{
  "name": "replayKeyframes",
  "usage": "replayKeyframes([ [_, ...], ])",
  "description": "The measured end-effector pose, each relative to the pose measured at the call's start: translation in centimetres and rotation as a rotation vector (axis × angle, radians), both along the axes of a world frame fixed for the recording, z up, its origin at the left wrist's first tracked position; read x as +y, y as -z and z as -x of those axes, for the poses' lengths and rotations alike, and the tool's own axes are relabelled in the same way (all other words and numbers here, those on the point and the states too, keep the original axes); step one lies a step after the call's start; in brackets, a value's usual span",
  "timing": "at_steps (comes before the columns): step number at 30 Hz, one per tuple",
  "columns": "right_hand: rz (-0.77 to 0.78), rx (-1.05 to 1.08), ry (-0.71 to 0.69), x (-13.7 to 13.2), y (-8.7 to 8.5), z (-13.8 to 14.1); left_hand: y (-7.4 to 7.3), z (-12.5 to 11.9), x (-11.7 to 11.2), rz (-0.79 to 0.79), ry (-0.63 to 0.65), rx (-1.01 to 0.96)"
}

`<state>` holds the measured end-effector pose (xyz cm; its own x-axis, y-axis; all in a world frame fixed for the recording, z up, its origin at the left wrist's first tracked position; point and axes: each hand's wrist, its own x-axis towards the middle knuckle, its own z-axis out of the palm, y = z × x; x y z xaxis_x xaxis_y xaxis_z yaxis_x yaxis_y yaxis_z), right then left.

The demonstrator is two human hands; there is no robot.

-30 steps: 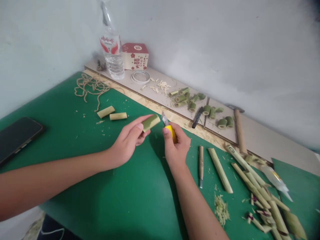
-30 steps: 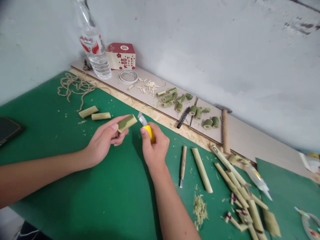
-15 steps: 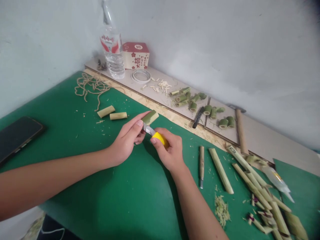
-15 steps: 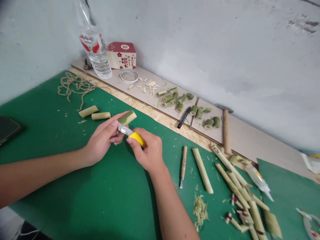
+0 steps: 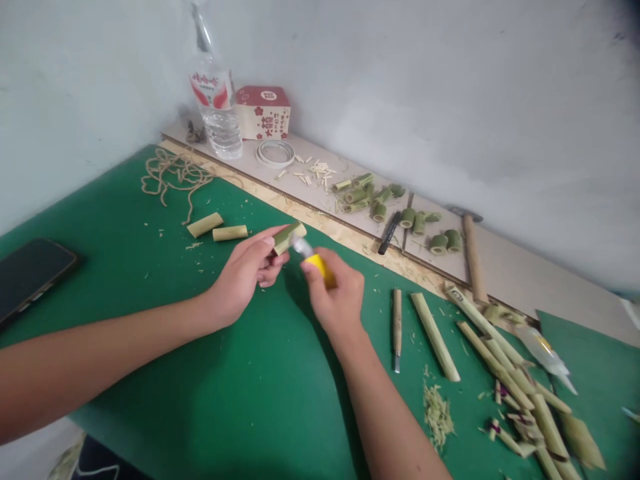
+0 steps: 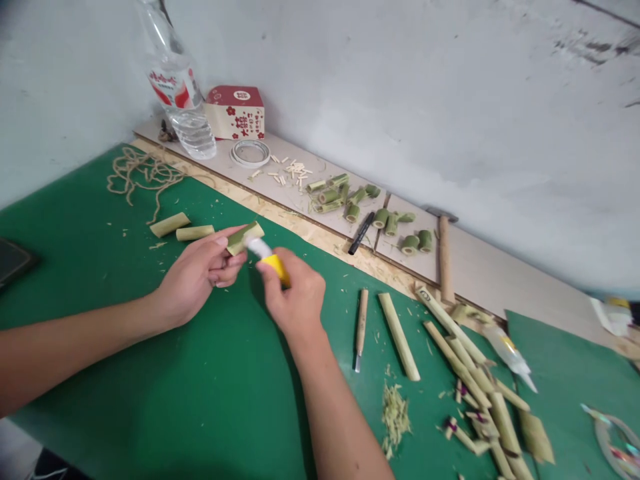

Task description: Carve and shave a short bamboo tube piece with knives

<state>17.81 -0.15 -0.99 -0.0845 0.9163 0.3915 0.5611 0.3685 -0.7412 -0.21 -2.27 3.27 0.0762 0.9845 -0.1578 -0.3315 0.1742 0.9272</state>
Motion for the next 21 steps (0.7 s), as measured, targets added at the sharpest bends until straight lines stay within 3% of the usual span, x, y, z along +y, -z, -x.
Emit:
replayKeyframes([
  [3,0.009,0.040,0.158,0.4,0.0,-0.2,-0.4,-0.2,-0.9,0.004,0.082,-0.002],
  [6,-0.023,0.021,0.071,0.3,-0.1,-0.1,-0.3,-0.3,-1.1,-0.008,0.059,-0.020],
  [11,-0.040,0.090,0.142,0.1,-0.2,0.0,0.2,-0.1,-0.3,-0.023,-0.018,-0.054],
  [17,-0.041,0.050,-0.153,-0.1,-0.5,-0.2,0.8,-0.3,-0.2,-0.050,-0.020,-0.062],
  [21,-0.019,0.070,-0.267,-0.2,-0.7,-0.2,1.2,-0.2,-0.3,-0.065,-0.048,-0.059],
])
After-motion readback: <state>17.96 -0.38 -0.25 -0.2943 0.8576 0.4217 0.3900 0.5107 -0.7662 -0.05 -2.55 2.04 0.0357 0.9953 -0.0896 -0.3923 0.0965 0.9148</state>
